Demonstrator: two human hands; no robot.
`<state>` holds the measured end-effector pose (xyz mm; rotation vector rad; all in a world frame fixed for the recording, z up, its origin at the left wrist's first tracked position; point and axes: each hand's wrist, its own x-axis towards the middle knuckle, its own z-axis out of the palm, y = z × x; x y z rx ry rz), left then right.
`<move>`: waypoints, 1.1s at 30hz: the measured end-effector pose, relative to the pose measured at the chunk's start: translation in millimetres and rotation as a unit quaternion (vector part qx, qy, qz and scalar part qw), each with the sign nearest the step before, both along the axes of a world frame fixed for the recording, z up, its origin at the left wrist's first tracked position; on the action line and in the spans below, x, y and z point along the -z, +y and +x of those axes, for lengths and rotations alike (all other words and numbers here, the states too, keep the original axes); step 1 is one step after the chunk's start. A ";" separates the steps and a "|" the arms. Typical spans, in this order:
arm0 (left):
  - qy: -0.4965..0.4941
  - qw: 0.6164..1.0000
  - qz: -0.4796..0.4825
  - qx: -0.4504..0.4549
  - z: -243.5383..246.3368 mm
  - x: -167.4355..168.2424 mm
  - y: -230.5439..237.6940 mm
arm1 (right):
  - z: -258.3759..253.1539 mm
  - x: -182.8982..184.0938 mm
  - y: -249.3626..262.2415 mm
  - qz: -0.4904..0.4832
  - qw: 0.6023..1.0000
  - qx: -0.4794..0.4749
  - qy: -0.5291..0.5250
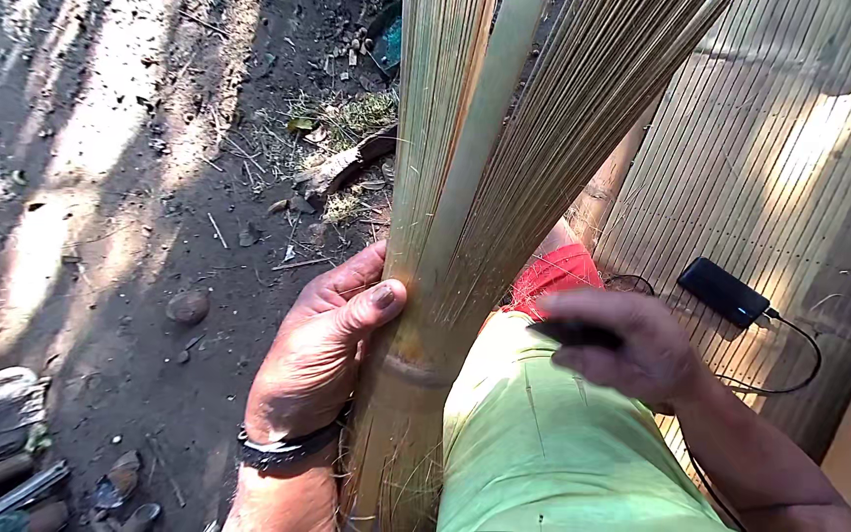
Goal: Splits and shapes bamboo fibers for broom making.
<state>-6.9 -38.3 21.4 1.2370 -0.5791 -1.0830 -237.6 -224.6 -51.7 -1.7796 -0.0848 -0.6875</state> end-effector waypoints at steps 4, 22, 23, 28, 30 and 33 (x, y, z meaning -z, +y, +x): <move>0.013 1.000 -0.018 0.008 0.5 -0.4 0.4 | 8.1 -13.8 -33.7 0.014 0.992 0.128 -0.006; 0.025 0.999 -0.023 0.007 1.6 -1.0 2.2 | 19.8 -19.9 -47.5 0.002 0.995 0.094 -0.026; 0.025 0.999 -0.023 0.007 1.6 -0.8 2.7 | 20.1 -19.9 -46.9 0.003 0.996 0.090 -0.027; 0.028 0.999 -0.026 0.004 0.9 -0.5 3.8 | 25.2 -22.1 -46.6 -0.015 0.993 0.101 -0.053; 0.024 0.999 -0.025 0.004 1.5 -0.5 4.4 | 25.5 -22.5 -46.7 -0.033 0.993 0.099 -0.064; 0.019 0.999 -0.030 0.007 3.2 -0.2 5.1 | 22.7 -23.6 -37.3 -0.053 0.995 0.063 -0.060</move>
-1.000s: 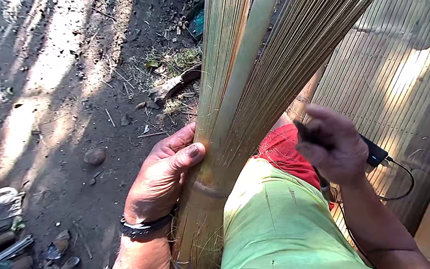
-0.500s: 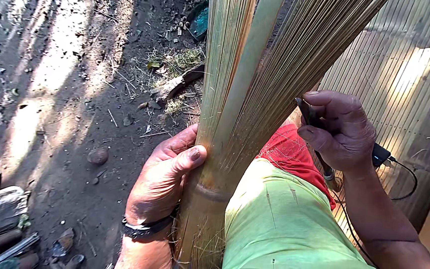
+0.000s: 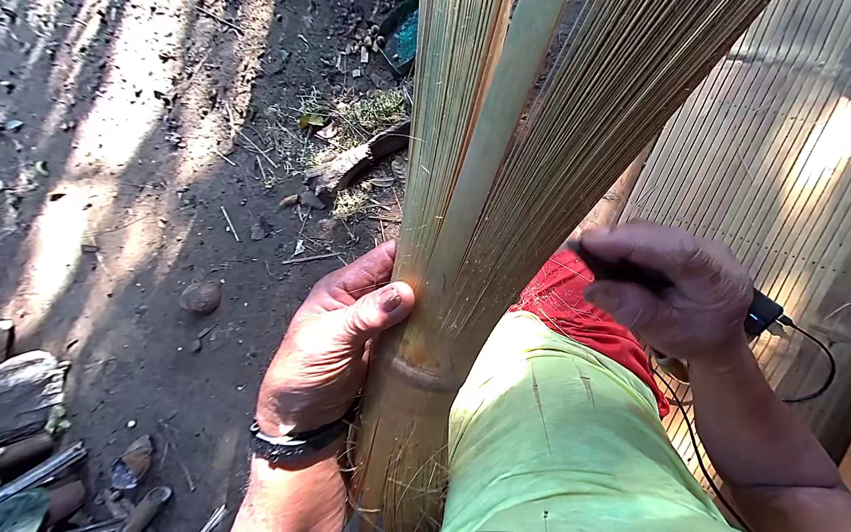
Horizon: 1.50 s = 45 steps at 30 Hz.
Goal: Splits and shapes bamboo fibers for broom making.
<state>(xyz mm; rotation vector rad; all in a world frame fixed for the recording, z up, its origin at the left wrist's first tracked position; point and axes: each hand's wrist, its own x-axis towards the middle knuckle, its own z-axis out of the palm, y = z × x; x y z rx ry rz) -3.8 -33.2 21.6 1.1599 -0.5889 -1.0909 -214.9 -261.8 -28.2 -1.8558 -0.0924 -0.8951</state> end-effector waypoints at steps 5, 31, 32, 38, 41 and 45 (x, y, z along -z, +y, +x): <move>-0.005 1.000 -0.006 -0.001 1.2 3.1 1.3 | -9.8 20.7 33.8 -0.002 0.991 -0.130 0.040; -0.007 1.000 -0.001 0.004 -11.3 -2.9 -1.8 | -9.9 -1.7 0.6 -0.075 0.993 0.094 -0.012; -0.008 1.000 -0.004 0.009 -11.1 -2.9 -1.9 | -12.8 -1.1 6.2 -0.079 0.994 0.073 -0.009; -0.012 1.000 -0.002 0.002 -11.0 -0.8 -2.8 | -17.5 20.6 41.9 -0.065 0.997 -0.027 0.032; -0.014 1.000 -0.008 0.002 -11.9 0.1 -2.0 | -10.1 23.2 39.9 -0.062 0.997 0.011 0.044; -0.015 1.000 -0.002 0.004 -13.7 -1.0 -0.6 | -3.7 18.1 35.4 -0.067 0.995 0.049 0.054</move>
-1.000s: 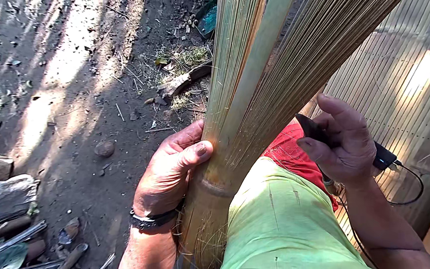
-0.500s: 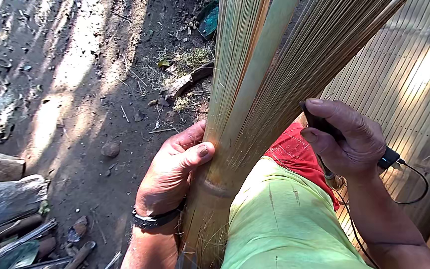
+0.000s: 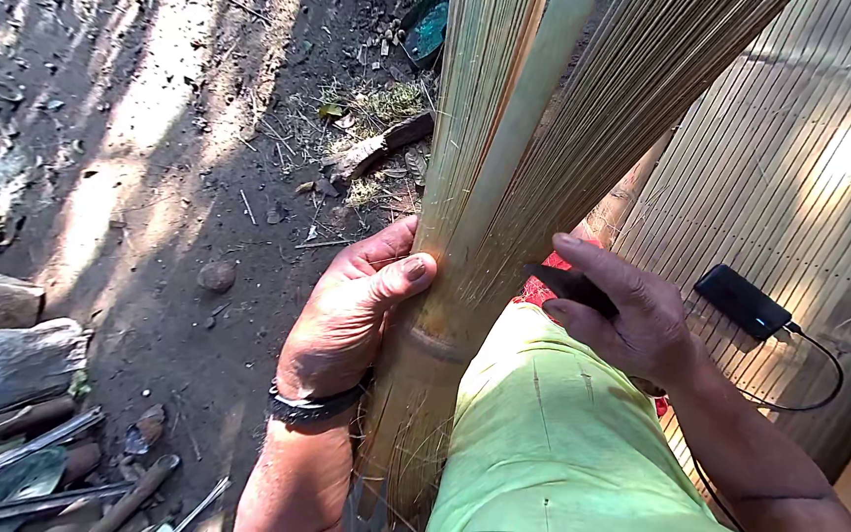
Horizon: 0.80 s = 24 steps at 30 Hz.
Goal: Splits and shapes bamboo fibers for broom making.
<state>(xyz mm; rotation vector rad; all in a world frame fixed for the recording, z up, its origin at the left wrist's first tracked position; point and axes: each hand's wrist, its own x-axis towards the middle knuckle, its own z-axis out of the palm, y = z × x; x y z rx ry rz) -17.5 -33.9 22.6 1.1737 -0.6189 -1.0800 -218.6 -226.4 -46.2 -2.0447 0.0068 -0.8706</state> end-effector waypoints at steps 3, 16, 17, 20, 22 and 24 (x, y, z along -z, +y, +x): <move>-0.010 1.000 0.007 -0.003 -2.0 -0.2 0.3 | 2.2 -2.5 -4.3 -0.005 1.000 0.003 0.000; -0.002 1.000 0.011 0.007 -2.4 2.9 2.0 | -0.4 -15.8 -27.1 0.004 0.996 0.070 -0.048; -0.002 1.000 0.012 0.007 -1.8 2.6 2.6 | -4.7 -15.6 -30.8 0.021 0.994 0.085 -0.065; 0.000 1.000 0.007 0.004 -0.5 2.3 3.4 | -12.8 -16.5 -35.3 0.038 0.991 0.095 -0.085; 0.002 1.000 0.007 0.005 0.1 2.2 3.2 | -10.7 -13.0 -28.1 0.037 0.996 0.066 -0.046; 0.006 1.000 0.006 0.006 0.1 2.5 3.4 | -4.8 -5.2 -19.6 0.029 0.999 0.024 -0.014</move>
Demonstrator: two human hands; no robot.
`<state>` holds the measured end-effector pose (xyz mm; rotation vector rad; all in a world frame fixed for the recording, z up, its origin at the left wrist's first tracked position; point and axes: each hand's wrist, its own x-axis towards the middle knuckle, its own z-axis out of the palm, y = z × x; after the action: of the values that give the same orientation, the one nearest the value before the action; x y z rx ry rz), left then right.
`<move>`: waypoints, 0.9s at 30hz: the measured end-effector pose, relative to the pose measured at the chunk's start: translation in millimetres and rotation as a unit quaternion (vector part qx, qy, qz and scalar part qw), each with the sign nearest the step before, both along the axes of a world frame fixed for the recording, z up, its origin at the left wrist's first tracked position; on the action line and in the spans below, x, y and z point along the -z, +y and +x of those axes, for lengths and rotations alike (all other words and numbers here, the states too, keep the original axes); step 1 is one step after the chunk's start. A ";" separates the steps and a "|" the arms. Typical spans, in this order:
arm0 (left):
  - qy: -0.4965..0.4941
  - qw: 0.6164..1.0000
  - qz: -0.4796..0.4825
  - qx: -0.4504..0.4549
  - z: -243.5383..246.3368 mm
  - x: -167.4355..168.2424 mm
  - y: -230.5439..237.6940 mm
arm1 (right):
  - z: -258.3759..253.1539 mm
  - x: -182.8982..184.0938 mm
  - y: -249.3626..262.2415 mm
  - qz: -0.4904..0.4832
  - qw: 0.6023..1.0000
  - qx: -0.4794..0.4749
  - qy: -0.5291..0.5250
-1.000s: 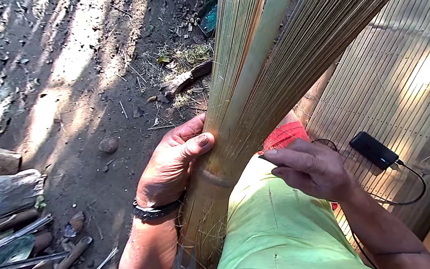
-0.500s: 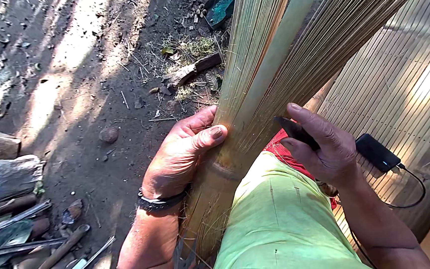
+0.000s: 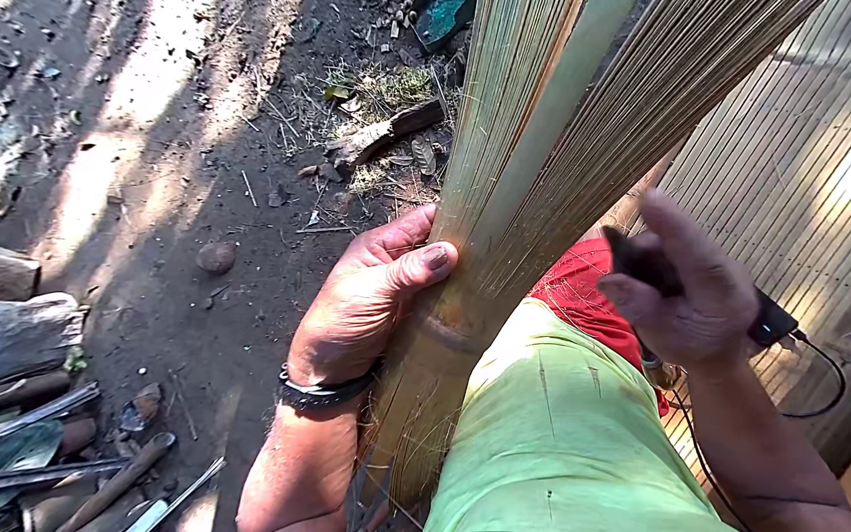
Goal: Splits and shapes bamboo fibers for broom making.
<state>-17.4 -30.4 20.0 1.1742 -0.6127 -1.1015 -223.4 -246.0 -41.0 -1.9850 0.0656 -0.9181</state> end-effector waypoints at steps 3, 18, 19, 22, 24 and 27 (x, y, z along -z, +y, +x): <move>0.006 1.000 -0.004 0.002 -1.6 -1.0 1.6 | 8.8 6.5 6.2 -0.030 0.999 -0.016 0.007; -0.003 1.000 -0.009 -0.012 4.3 0.4 10.9 | 6.9 12.5 7.9 -0.028 0.999 0.013 0.011; 0.000 1.000 -0.012 -0.010 4.2 0.5 10.5 | 7.6 11.7 8.3 -0.028 0.999 0.017 0.011; 0.004 1.000 -0.015 -0.010 3.9 0.5 9.2 | 11.1 8.6 7.6 -0.040 0.999 0.019 0.009; 0.000 1.000 -0.013 -0.009 3.6 0.4 9.4 | 12.4 6.9 6.7 -0.053 0.998 0.018 0.014; -0.007 1.000 -0.004 -0.015 3.2 0.9 10.4 | 13.5 3.9 6.4 -0.068 0.997 0.020 0.027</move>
<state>-14.2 -20.0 19.1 1.1826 -0.6088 -1.0660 -209.9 -239.6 -44.9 -2.1415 0.0764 -0.9156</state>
